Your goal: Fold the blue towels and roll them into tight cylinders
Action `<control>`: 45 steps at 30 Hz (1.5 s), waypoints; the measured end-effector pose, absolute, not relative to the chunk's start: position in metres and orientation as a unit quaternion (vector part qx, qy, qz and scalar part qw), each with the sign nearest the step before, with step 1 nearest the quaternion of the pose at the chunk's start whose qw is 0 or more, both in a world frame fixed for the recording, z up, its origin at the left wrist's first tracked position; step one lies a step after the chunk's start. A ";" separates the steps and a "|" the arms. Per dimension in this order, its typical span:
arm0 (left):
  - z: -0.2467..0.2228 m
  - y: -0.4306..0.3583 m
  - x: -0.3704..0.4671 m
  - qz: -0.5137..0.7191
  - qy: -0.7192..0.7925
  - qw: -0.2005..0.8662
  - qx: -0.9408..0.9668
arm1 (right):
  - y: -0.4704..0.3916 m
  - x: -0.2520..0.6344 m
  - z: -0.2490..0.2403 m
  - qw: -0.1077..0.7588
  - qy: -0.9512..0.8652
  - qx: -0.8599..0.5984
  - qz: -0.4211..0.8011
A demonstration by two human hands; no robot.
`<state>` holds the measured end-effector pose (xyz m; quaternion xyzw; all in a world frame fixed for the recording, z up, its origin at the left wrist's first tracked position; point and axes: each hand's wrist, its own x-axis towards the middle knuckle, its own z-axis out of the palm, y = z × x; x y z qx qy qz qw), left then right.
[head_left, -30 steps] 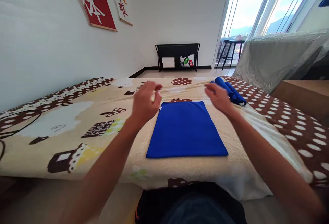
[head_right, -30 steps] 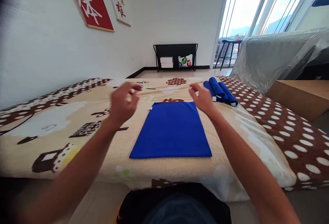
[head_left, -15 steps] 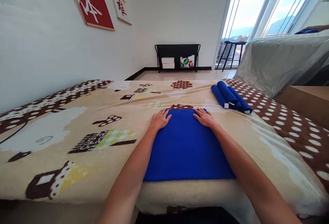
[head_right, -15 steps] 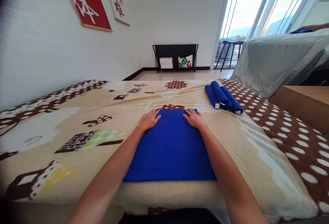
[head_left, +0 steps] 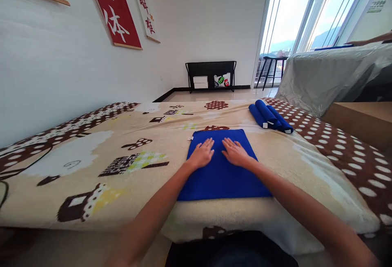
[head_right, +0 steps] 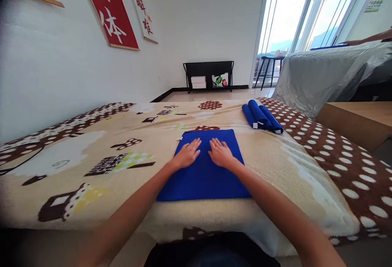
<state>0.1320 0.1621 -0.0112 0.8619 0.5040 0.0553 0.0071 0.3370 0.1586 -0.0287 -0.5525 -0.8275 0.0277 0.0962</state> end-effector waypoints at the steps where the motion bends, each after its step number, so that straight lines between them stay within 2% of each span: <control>1: -0.013 0.147 0.137 0.050 0.481 0.016 0.875 | 0.142 0.329 -0.031 0.093 -0.843 -0.529 0.032; 5: -0.026 0.088 0.129 0.059 0.428 0.031 0.901 | 0.082 0.331 -0.038 0.100 -0.878 -0.465 0.044; 10: -0.035 0.035 0.078 0.123 0.427 0.000 0.896 | 0.030 0.393 -0.040 0.154 -0.895 -0.412 0.076; 18: -0.041 -0.015 0.016 0.142 0.445 -0.039 0.883 | -0.019 0.463 -0.061 0.239 -0.871 -0.418 0.093; 29: -0.068 -0.016 0.013 0.327 0.444 -0.083 0.830 | -0.017 0.474 -0.078 0.349 -0.833 -0.420 0.092; 37: -0.075 -0.016 0.019 0.361 0.439 -0.105 0.816 | -0.016 0.473 -0.086 0.374 -0.833 -0.405 0.049; 45: -0.073 -0.016 0.022 0.362 0.441 -0.105 0.815 | -0.018 0.470 -0.087 0.379 -0.822 -0.422 0.056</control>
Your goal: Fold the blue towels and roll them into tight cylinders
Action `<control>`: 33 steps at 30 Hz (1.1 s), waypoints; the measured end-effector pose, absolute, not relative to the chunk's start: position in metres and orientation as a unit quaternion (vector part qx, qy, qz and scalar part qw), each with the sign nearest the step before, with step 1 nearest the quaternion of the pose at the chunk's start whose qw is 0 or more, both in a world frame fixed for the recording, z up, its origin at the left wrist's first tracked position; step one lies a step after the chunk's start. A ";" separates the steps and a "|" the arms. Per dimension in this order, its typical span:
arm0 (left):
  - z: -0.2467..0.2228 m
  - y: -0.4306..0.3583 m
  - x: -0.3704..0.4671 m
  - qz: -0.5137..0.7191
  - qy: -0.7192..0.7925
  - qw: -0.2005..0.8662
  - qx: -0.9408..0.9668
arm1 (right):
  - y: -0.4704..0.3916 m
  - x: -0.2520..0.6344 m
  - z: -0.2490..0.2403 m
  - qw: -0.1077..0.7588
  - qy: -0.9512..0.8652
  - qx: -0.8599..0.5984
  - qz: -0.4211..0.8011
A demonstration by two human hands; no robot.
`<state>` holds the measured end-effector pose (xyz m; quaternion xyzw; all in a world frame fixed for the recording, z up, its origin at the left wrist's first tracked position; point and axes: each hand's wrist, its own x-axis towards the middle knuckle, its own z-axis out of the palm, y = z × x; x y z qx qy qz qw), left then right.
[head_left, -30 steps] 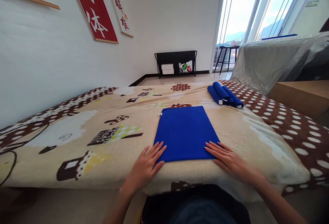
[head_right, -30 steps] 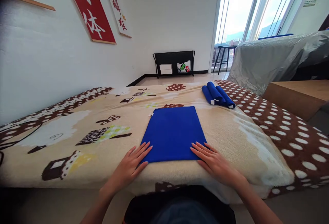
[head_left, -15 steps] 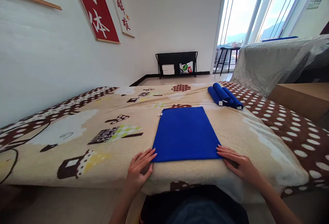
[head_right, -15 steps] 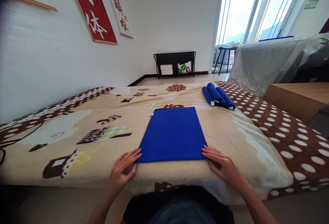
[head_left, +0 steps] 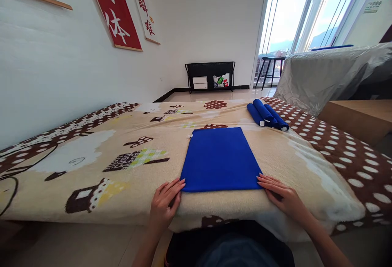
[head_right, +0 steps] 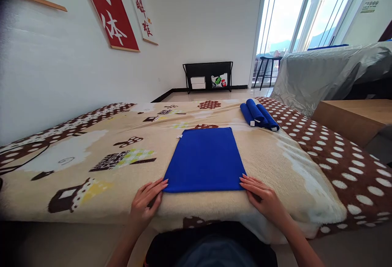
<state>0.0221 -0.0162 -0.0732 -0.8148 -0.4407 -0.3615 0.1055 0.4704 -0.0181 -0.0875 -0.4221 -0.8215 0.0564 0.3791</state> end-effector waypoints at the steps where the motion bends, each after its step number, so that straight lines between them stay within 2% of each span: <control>1: -0.073 -0.016 0.022 -0.362 -0.440 0.106 -0.815 | -0.018 0.470 -0.087 0.379 -0.822 -0.421 0.054; 33: -0.077 -0.014 0.018 -0.357 -0.438 0.100 -0.819 | -0.020 0.466 -0.083 0.399 -0.819 -0.411 0.022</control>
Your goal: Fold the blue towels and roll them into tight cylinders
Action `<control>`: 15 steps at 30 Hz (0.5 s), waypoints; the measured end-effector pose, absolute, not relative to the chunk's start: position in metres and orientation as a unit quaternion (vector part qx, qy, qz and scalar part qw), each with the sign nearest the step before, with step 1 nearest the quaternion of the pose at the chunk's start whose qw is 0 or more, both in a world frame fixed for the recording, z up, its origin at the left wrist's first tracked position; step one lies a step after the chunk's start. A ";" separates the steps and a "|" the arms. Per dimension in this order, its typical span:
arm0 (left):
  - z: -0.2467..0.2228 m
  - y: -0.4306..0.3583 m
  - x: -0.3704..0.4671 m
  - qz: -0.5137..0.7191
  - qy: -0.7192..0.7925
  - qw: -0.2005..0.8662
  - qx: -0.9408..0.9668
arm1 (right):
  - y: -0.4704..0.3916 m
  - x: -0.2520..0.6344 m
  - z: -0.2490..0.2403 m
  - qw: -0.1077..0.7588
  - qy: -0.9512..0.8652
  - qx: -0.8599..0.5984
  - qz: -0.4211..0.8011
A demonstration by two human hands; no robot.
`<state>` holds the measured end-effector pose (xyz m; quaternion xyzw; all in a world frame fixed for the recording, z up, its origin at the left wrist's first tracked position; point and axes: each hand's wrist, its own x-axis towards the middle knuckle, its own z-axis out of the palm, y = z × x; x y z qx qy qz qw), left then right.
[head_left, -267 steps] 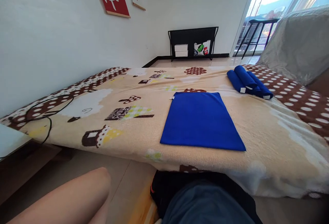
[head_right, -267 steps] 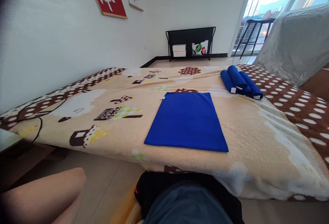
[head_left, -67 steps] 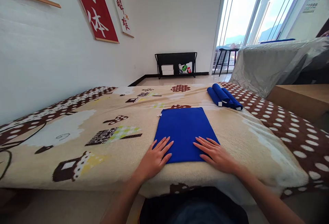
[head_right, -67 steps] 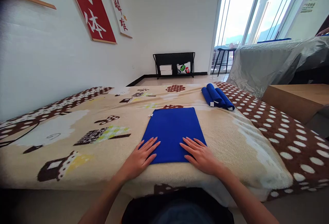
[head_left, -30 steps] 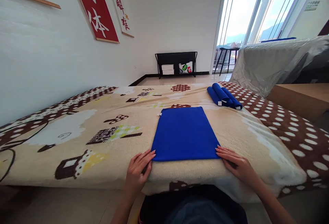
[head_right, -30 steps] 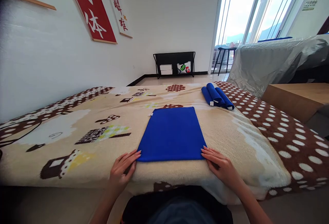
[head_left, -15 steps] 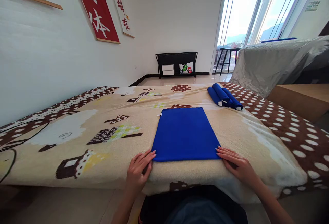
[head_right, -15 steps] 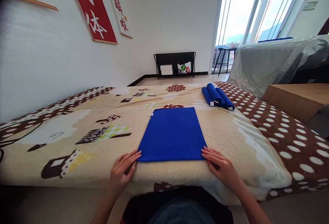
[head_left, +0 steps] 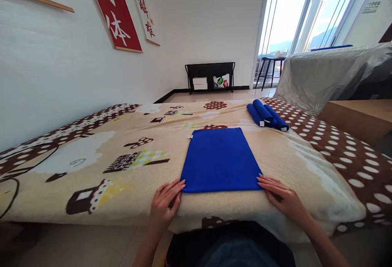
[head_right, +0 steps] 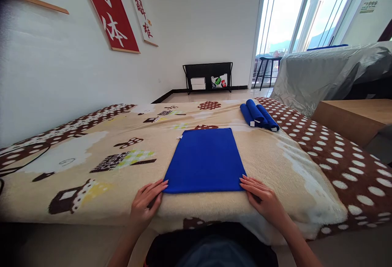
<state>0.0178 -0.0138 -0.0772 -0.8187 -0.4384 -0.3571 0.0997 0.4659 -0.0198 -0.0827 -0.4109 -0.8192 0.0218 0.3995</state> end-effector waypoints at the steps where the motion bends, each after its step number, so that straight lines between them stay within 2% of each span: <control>1: -0.077 -0.014 0.018 -0.358 -0.437 0.102 -0.819 | -0.020 0.466 -0.082 0.400 -0.820 -0.409 0.019; 15: -0.077 -0.014 0.018 -0.366 -0.424 0.112 -0.821 | -0.019 0.467 -0.085 0.386 -0.832 -0.396 -0.033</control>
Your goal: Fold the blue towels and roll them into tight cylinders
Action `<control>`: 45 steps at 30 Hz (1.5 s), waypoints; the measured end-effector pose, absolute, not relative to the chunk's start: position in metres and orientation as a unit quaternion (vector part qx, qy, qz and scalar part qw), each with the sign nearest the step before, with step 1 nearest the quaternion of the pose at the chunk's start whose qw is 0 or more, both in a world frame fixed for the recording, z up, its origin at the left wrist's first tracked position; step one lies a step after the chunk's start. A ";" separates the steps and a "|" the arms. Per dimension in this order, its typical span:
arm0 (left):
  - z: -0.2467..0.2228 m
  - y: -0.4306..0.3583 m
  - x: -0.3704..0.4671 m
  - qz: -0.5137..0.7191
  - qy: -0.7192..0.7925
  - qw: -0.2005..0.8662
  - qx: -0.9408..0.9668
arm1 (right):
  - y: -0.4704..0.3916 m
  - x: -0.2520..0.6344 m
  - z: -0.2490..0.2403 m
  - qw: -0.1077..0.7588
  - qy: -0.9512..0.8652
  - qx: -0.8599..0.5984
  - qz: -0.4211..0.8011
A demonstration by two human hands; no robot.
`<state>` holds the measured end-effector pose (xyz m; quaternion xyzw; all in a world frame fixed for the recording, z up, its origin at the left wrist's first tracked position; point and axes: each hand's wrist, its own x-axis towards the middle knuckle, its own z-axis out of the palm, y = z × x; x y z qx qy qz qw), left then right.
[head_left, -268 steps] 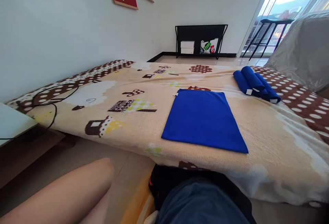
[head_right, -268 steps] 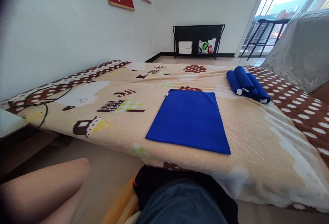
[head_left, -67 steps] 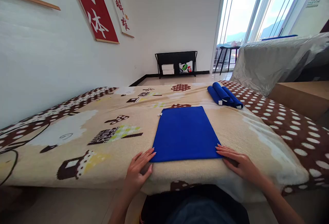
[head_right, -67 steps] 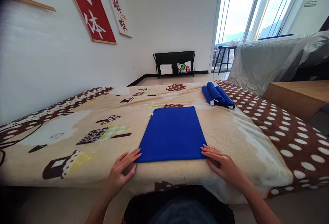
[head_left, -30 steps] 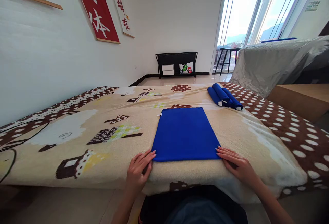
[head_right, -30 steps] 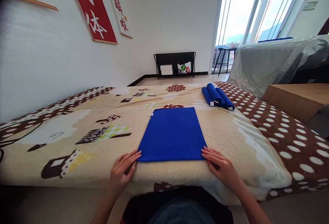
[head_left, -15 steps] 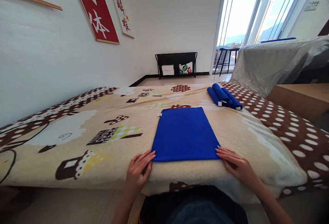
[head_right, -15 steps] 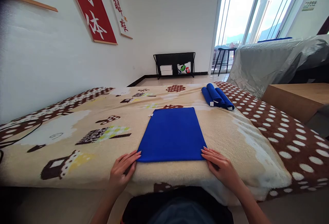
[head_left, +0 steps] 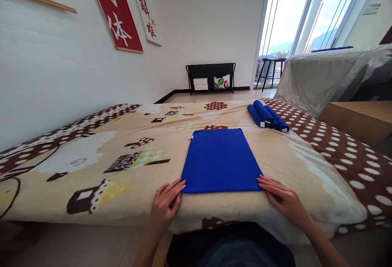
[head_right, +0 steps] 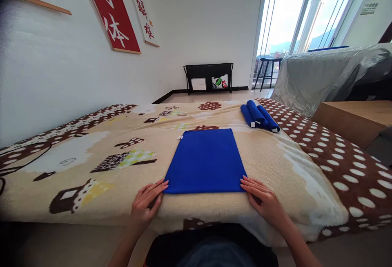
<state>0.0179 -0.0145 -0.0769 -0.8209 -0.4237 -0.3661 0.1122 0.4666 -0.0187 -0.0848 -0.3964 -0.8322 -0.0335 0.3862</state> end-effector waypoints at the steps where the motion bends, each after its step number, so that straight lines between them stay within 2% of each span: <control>1: -0.077 -0.014 0.018 -0.367 -0.422 0.114 -0.821 | -0.019 0.467 -0.085 0.385 -0.833 -0.396 -0.034; 45: -0.077 -0.014 0.017 -0.360 -0.425 0.117 -0.822 | -0.020 0.467 -0.086 0.389 -0.826 -0.408 -0.009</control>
